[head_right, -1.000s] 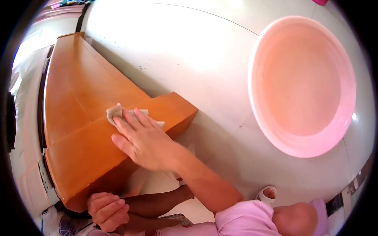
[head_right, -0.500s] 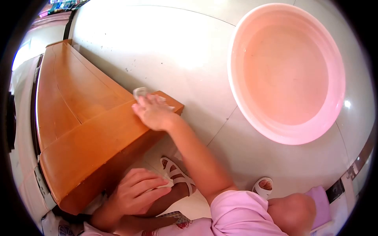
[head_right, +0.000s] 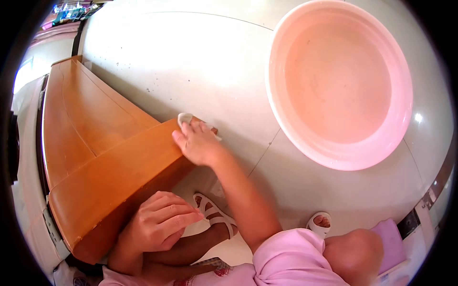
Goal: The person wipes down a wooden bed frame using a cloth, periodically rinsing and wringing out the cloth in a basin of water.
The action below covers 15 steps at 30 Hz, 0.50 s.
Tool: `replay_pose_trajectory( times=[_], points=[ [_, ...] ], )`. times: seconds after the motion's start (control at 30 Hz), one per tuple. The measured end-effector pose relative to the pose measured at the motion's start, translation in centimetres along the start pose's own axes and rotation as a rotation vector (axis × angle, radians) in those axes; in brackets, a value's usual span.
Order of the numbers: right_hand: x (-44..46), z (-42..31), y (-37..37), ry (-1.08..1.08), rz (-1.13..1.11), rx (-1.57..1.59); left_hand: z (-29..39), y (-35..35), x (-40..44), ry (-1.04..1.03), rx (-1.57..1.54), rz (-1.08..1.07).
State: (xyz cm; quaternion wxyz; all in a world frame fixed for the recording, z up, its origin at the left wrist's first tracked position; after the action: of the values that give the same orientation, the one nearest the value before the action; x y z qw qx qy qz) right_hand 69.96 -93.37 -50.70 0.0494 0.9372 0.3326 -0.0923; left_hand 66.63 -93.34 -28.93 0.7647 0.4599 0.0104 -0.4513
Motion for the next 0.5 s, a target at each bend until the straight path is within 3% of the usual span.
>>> replay_pose_trajectory(
  times=[0.03, 0.1, 0.17, 0.2, 0.3, 0.33, 0.37, 0.43, 0.5],
  points=[
    [-1.5, -1.5, 0.5, -0.076, 0.1, 0.102, -0.1, -0.1, -0.1, 0.001, -0.005, -0.008],
    [0.0, -1.8, 0.0, -0.011, 0.126, 0.153, -0.1, -0.2, -0.2, 0.004, -0.006, -0.004],
    [4.2, 0.1, -0.2, 0.197, 0.039, 0.096, -0.1, -0.2, 0.0, -0.004, 0.002, -0.003],
    [3.3, -1.5, 2.3, 0.06, 0.033, 0.192, -0.1, -0.1, 0.0, -0.007, 0.007, 0.003],
    [3.4, 2.0, 1.4, 0.074, 0.127, 0.191, 0.0, 0.0, 0.0, -0.018, 0.011, 0.017],
    [2.2, 1.7, 1.6, 0.036, 0.06, 0.128, 0.0, 0.0, -0.1, -0.023, 0.007, 0.03],
    [1.1, 1.2, 1.0, 0.035, 0.059, 0.125, 0.0, 0.0, -0.1, -0.023, 0.006, 0.032],
    [-1.2, -0.6, 0.8, 0.026, 0.266, 0.122, 0.0, 0.0, -0.2, -0.024, -0.007, 0.014],
    [-1.1, -2.0, 0.6, 0.148, 0.154, 0.135, -0.1, 0.0, -0.3, -0.012, -0.008, 0.007]
  ],
)
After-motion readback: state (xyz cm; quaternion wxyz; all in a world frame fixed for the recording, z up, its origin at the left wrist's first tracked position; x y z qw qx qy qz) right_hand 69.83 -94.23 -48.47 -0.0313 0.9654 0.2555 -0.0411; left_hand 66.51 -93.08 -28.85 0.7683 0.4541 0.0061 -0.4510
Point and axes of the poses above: each hand's wrist, its own x-axis towards the middle knuckle, its own y-axis out of the back of the hand, z = x × y, the point moved 4 cm from there along x, towards the middle knuckle, and after that the axes turned 8 degrees about y, right-handed, at the moved point
